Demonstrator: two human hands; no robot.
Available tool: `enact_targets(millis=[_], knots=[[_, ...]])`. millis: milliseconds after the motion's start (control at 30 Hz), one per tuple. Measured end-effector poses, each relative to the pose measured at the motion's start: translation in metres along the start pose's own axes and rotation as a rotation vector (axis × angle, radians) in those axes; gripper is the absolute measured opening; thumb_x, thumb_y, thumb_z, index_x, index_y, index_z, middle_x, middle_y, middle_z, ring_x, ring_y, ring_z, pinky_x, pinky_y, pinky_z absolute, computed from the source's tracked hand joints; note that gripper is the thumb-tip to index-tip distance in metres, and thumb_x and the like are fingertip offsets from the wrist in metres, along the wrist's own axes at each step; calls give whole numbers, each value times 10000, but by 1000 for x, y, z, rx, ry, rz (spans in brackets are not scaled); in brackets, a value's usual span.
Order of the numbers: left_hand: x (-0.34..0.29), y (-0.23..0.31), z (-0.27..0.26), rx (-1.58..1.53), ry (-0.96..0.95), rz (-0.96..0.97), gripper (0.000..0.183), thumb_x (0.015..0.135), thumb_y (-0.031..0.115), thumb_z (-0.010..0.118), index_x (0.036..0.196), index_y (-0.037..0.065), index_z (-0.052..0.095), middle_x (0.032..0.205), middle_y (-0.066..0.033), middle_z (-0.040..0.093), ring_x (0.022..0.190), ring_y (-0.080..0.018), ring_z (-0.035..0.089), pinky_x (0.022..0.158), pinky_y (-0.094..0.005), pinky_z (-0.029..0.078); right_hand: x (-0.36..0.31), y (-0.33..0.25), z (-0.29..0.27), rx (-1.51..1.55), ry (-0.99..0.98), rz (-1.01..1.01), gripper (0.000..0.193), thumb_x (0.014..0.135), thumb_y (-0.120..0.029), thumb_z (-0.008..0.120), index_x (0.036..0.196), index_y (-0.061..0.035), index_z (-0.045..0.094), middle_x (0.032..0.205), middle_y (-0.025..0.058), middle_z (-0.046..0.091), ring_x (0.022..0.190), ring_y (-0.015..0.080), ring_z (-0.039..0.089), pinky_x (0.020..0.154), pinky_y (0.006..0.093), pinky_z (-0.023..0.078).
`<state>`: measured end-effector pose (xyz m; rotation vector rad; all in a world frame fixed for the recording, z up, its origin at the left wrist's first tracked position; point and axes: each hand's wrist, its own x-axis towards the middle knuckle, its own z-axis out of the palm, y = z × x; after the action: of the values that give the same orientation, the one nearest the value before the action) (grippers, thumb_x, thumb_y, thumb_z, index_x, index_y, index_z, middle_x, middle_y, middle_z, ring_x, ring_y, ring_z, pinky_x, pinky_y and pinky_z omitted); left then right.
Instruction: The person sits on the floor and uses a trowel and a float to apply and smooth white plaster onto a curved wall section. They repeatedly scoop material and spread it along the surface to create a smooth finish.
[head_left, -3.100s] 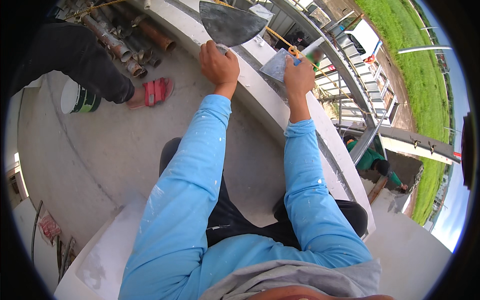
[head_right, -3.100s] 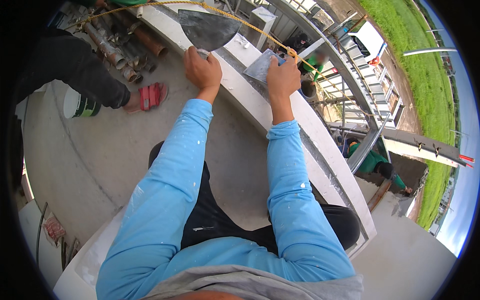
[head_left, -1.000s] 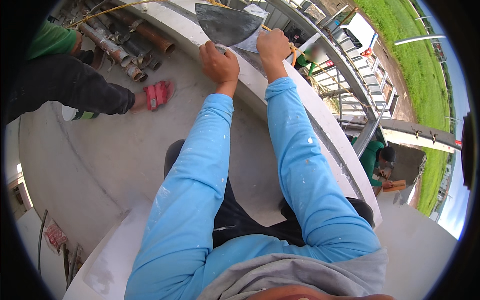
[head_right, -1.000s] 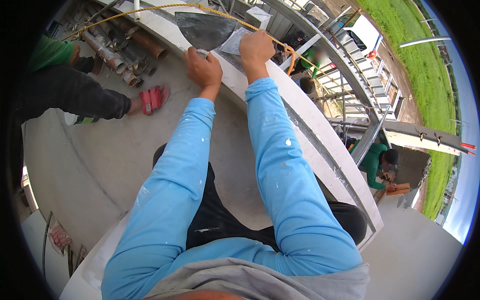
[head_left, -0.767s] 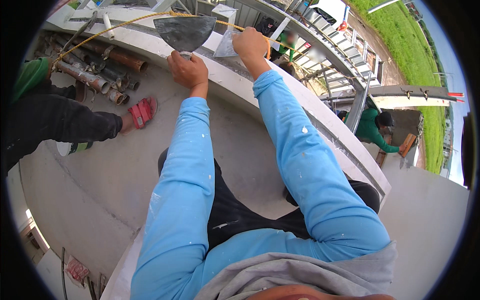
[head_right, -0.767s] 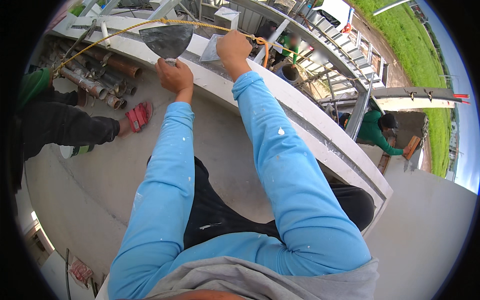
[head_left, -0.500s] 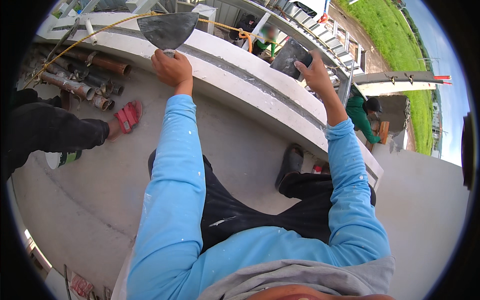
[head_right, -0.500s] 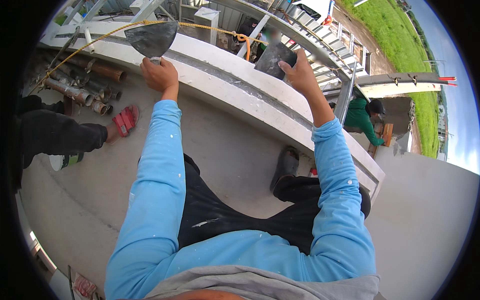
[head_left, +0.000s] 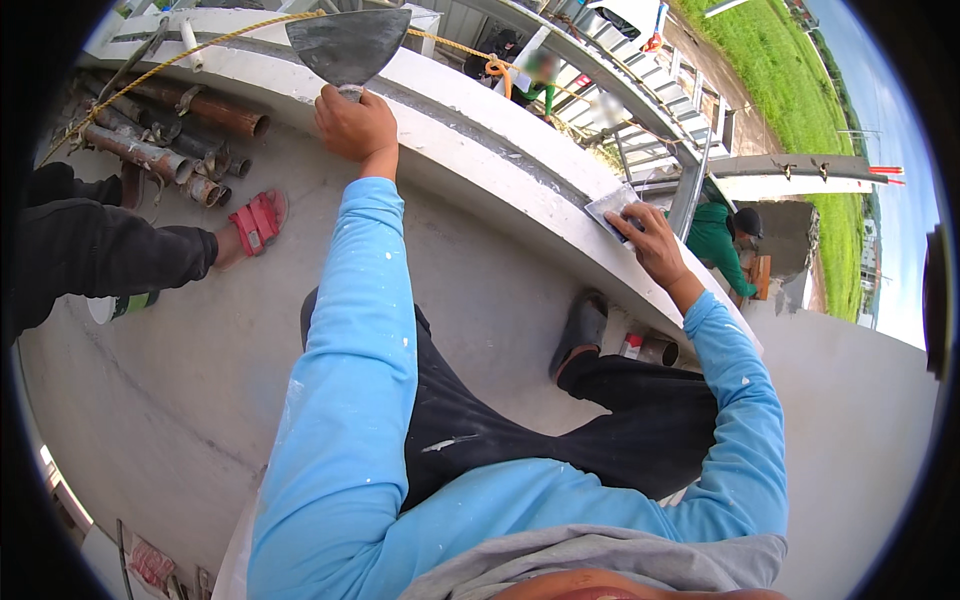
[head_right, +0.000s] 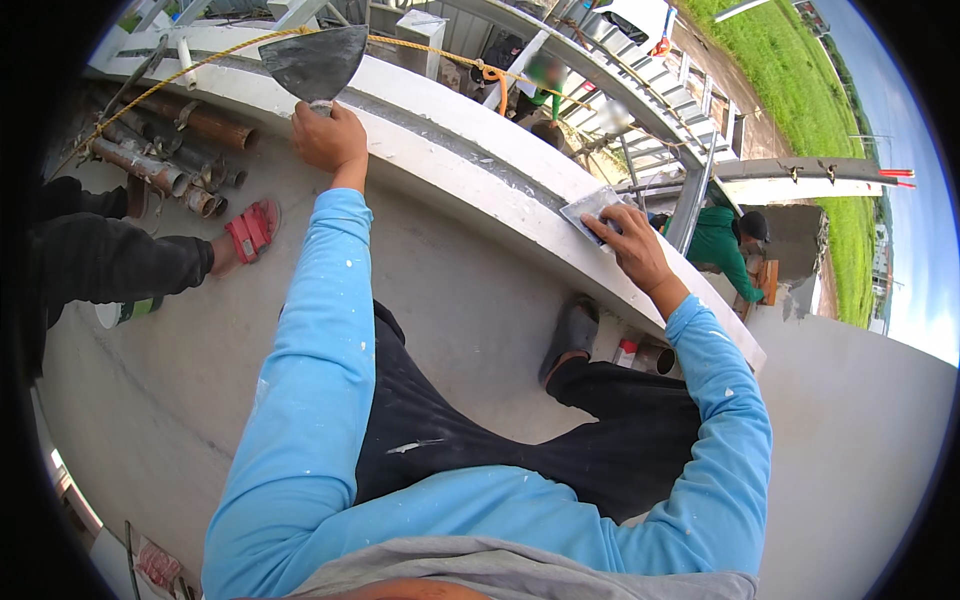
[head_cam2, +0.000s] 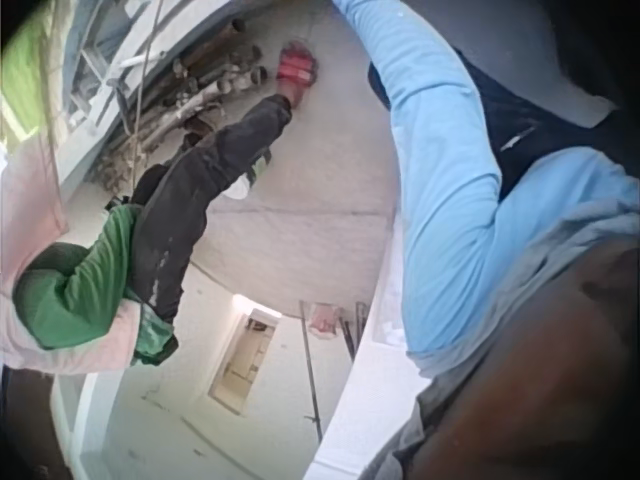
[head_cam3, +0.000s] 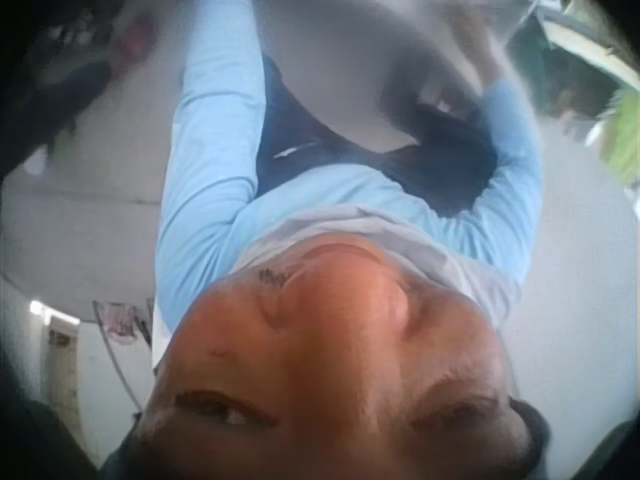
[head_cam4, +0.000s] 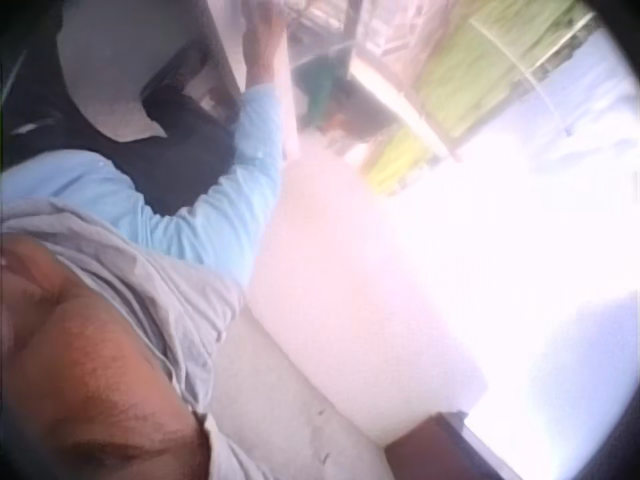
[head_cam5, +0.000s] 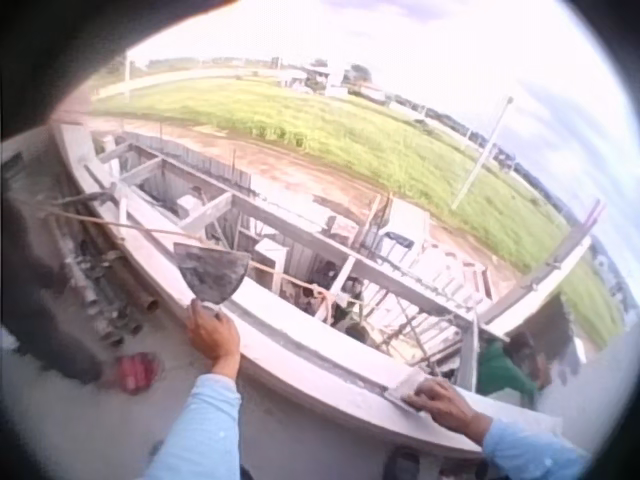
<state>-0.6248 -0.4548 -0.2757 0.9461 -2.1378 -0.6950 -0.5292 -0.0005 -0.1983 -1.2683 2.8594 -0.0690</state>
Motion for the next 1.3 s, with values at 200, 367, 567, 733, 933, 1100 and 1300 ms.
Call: enact_targets(millis=[200, 367, 567, 733, 933, 1100, 1300], knots=[[0, 3, 1, -86, 86, -161, 294, 897, 154, 698, 1101, -23, 581, 1081, -177, 530, 967, -401, 617, 794, -511, 510, 75, 2, 16, 80, 32, -105, 714, 796, 131, 554, 1421, -212, 600, 1413, 93, 556, 1317, 320, 517, 1134, 456, 413], [4, 4, 5, -193, 139, -318, 275, 893, 128, 693, 1082, -27, 568, 1082, -177, 526, 951, -397, 616, 782, -513, 508, 207, -13, 31, 90, 72, -240, 726, 805, 155, 511, 1424, -215, 596, 1416, 74, 575, 1322, 289, 522, 1135, 435, 407], [4, 4, 4, -185, 143, -340, 296, 890, 127, 697, 1098, -34, 560, 1092, -190, 535, 964, -404, 619, 775, -520, 508, 365, -44, 59, 84, 235, -359, 672, 857, 124, 489, 1405, -241, 624, 1372, 76, 633, 1286, 279, 567, 1123, 439, 376], [4, 5, 1, -196, 141, -276, 285, 879, 87, 686, 1101, -27, 547, 1098, -186, 530, 982, -400, 619, 774, -513, 524, 388, -49, 55, 41, 248, -359, 654, 861, 114, 499, 1382, -252, 651, 1374, 59, 637, 1289, 265, 567, 1079, 431, 398], [5, 4, 1, -156, 129, -282, 282, 847, 51, 681, 1090, 1, 547, 1086, -158, 521, 976, -389, 620, 760, -499, 545, 354, -45, 52, 65, 204, -316, 685, 837, 125, 514, 1368, -282, 661, 1329, 18, 648, 1275, 246, 564, 1083, 433, 376], [4, 4, 3, -162, 139, -282, 291, 860, 68, 685, 1108, -13, 555, 1098, -175, 546, 984, -406, 622, 793, -507, 523, 420, -68, 67, 89, 271, -339, 647, 858, 100, 518, 1353, -286, 673, 1321, 27, 649, 1244, 249, 573, 1061, 437, 370], [8, 3, 5, -240, 131, -420, 293, 848, 19, 665, 1099, -22, 517, 1110, -188, 526, 991, -434, 621, 766, -519, 549, 380, -59, 53, 59, 218, -336, 654, 854, 103, 512, 1350, -291, 677, 1325, 18, 645, 1226, 265, 580, 1052, 437, 372]])
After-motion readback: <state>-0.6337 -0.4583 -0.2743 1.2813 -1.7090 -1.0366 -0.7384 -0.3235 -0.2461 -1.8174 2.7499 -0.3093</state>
